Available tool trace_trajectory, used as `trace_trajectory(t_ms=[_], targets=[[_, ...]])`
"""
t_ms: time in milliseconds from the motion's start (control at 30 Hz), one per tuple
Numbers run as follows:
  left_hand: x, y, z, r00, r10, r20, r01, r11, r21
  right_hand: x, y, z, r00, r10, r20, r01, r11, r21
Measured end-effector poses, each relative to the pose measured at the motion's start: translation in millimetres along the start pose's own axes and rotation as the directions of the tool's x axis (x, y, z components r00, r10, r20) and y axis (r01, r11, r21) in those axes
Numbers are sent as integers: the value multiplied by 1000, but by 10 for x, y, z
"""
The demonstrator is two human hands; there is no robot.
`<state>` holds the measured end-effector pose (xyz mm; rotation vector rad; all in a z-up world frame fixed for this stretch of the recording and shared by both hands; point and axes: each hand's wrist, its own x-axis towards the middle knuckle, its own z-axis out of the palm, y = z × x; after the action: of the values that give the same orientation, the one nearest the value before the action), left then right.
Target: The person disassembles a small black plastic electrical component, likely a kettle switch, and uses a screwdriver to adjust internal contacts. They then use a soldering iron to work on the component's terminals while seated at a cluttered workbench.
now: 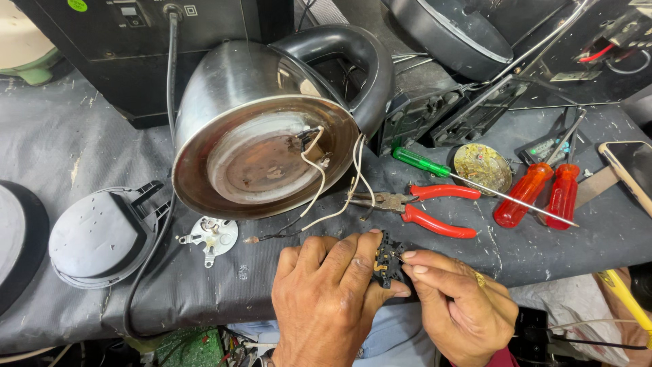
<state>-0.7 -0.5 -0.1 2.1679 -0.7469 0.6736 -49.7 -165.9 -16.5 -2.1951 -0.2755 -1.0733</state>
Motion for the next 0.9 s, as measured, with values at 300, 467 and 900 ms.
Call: trace_trajectory(t_ms=[300,467,900], targets=[[22,7,-23,1000,4,7,-4,1000,-13,84,62,-146,972,-168,166,175,984,-33],[12,15,-5,1000,-4,13,4,1000,-8,-22,-20,-47,968,247,-41,-238,960,149],[58,47,-77,989,-68,132,66,998,19,448,-202,-367,960,145,240,-25,896,-443]])
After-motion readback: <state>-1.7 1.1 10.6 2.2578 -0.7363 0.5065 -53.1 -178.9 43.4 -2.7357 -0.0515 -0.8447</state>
